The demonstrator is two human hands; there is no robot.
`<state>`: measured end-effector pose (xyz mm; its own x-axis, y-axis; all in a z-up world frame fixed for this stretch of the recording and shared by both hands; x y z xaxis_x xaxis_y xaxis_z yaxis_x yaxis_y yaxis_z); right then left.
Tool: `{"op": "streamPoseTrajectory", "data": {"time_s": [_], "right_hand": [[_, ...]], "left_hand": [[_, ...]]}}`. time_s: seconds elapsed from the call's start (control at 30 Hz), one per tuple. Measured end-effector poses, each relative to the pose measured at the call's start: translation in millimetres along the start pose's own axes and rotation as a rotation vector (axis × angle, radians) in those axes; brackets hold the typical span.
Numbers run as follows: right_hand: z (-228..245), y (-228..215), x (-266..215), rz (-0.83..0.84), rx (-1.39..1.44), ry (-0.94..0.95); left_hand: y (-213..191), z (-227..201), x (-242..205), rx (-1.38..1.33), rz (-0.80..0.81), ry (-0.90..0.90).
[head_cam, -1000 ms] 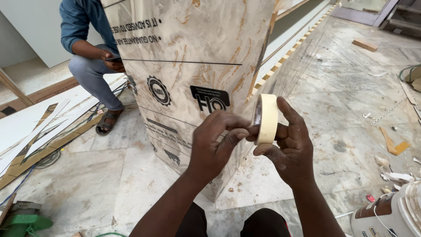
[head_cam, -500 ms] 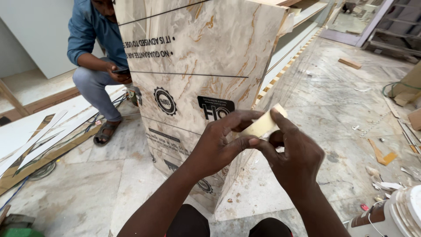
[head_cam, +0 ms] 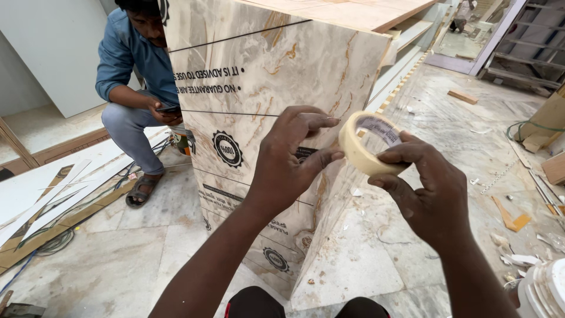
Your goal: The person applies masking tape to the vertical edges of a large furniture unit covered in protective film. They repeatedly tear off strips of tape and press them along the seams to secure the film in place.
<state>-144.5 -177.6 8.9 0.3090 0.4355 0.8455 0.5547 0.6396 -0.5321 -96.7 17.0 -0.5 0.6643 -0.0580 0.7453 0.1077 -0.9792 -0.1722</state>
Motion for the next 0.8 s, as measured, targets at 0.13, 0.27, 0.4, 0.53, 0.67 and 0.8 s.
{"op": "streamPoseTrajectory", "data": {"time_s": [0.13, 0.27, 0.4, 0.53, 0.67, 0.8], "right_hand": [[0.8, 7.0, -8.7, -0.118, 0.050, -0.011], [-5.0, 19.1, -12.3, -0.169, 0.035, -0.025], [-11.7, 22.3, -16.8, -0.201, -0.010, -0.019], [-13.8, 20.7, -22.9, -0.248, -0.027, -0.029], [-17.2, 12.6, -26.3, -0.271, -0.062, -0.054], [-23.6, 6.5, -26.1, -0.276, -0.047, -0.107]], "left_hand": [[16.1, 5.3, 0.7, -0.224, 0.068, -0.061], [16.8, -7.8, -9.1, -0.141, -0.017, 0.077], [23.2, -14.5, -12.6, -0.058, -0.094, 0.174], [37.5, -10.7, -8.5, -0.132, -0.039, 0.082], [47.6, -14.5, -5.4, -0.171, -0.039, 0.089], [58.9, -13.4, -3.7, -0.171, -0.036, 0.096]]}}
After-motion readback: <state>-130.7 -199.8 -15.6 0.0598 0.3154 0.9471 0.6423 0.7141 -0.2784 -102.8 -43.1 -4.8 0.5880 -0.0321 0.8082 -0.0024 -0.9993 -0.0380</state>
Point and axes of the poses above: each hand's wrist, its own x-axis towards the middle knuckle, its own y-axis out of the palm, z = x × y, the point moved 10 cm from there along x, towards the middle knuckle, and after that the axes turned 15 degrees about -y, right-handed, at the moved point
